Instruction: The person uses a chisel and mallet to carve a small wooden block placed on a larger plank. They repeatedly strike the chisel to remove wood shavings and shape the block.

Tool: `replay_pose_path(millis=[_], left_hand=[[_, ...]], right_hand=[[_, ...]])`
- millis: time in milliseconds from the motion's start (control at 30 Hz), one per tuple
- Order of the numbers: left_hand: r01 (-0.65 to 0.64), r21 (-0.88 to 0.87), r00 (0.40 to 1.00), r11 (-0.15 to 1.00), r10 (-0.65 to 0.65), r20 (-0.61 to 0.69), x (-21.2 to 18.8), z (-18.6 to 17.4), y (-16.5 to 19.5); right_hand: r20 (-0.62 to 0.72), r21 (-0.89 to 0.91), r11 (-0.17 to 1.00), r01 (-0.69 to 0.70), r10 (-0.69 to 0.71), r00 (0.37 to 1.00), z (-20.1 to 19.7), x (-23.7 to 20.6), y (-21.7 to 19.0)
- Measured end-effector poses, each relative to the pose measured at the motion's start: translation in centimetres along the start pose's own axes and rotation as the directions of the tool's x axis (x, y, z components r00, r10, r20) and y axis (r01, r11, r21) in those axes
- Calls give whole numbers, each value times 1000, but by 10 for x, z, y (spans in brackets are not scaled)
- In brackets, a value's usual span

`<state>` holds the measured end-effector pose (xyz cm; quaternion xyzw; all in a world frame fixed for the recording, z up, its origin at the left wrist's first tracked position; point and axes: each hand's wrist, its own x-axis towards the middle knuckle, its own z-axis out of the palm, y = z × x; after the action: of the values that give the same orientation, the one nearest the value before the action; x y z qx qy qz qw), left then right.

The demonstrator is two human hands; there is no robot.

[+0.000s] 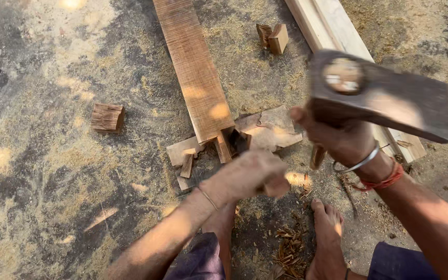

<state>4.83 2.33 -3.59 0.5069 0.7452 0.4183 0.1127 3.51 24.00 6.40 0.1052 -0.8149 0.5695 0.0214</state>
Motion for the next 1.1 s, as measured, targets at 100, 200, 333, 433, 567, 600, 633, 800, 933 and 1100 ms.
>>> replay_pose_path(millis=[100,200,333,433,567,600,633,800,933,1100], left_hand=[[-43,222,933,974,-40,358,-2,28,16],[-41,-77,985,996,27,-171,-8,20,7],[129,-4,631,992,-85,-771,-20,-32,-4],[-236,-625,519,744,-447,-728,-26,-66,6],[-120,-676,569,727,-508,-647,-22,-76,17],[-25,-649,568,761,-523,-635,-20,-75,18],[2,-669,568,743,-551,-611,-19,-74,19],[215,-582,561,784,-587,-584,-15,-75,18],[295,-453,633,841,-527,-567,-1,-76,6],[288,-381,678,879,-468,-566,9,-72,-4]], right_hand=[[-126,310,951,-9,50,991,-9,-8,17],[-246,383,923,33,67,967,-10,-24,37],[-232,387,920,56,38,972,-4,-40,58],[-212,413,911,3,93,973,1,-41,61],[-205,430,903,15,81,975,6,-38,55],[-197,423,906,17,73,978,7,-37,54],[-188,416,909,16,69,980,7,-37,52],[-158,360,933,-3,64,985,7,-34,47],[-157,315,948,37,14,987,6,-32,46],[-140,337,940,44,4,990,2,-31,47]])
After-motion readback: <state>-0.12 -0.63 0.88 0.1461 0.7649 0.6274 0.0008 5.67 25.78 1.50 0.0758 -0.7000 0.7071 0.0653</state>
